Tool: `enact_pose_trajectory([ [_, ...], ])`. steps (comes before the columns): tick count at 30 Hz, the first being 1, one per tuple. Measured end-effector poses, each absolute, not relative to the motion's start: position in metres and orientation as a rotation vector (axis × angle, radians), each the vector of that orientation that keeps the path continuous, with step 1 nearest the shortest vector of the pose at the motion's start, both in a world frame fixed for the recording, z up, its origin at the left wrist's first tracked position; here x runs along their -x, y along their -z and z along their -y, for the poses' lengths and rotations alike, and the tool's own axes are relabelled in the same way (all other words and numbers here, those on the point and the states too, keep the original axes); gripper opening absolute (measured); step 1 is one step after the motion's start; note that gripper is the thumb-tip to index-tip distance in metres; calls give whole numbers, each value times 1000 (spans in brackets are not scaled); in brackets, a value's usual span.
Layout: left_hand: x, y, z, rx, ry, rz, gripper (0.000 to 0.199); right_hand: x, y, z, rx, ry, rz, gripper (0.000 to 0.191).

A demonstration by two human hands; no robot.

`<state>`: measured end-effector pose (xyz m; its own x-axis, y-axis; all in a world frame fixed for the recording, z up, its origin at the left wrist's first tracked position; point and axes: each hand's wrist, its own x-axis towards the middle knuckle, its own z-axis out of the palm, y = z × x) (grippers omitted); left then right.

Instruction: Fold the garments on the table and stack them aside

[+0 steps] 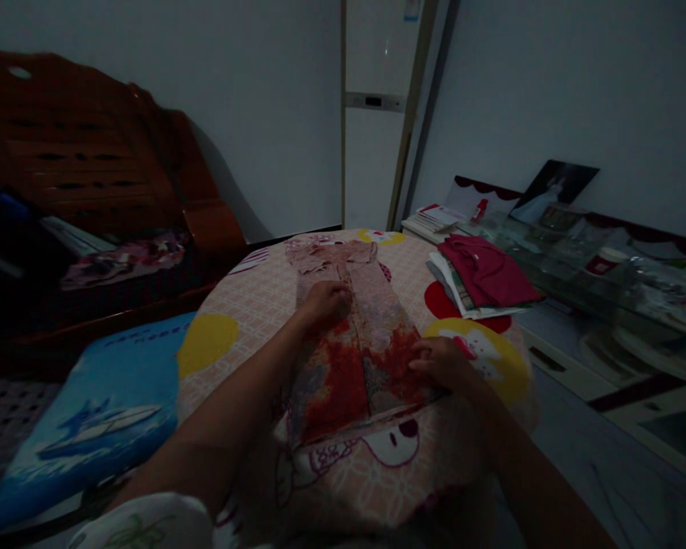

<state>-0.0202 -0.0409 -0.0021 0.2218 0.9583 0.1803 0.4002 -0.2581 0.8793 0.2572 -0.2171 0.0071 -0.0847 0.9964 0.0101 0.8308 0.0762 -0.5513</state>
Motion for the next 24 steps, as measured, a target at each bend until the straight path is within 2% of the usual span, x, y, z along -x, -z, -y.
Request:
enact_pose_trajectory([
  [3,29,12,47,-2111,-891,-1308,27,-254,-7,217,1802,-579,2027,11],
  [8,33,26,49,-2422,-730,-1324,37,-259,-15,221,1580,-930,1855,5],
  [16,34,33,46,-2469,-716,-1324,39,-262,-28,242,1371,-1550,1764,25],
  [22,34,31,48,-2563,-676,-1312,35,-255,-24,233,1429,-1401,1562,30],
  [24,34,30,49,-2594,-654,-1306,34,-257,-18,231,1498,-1480,1626,29],
])
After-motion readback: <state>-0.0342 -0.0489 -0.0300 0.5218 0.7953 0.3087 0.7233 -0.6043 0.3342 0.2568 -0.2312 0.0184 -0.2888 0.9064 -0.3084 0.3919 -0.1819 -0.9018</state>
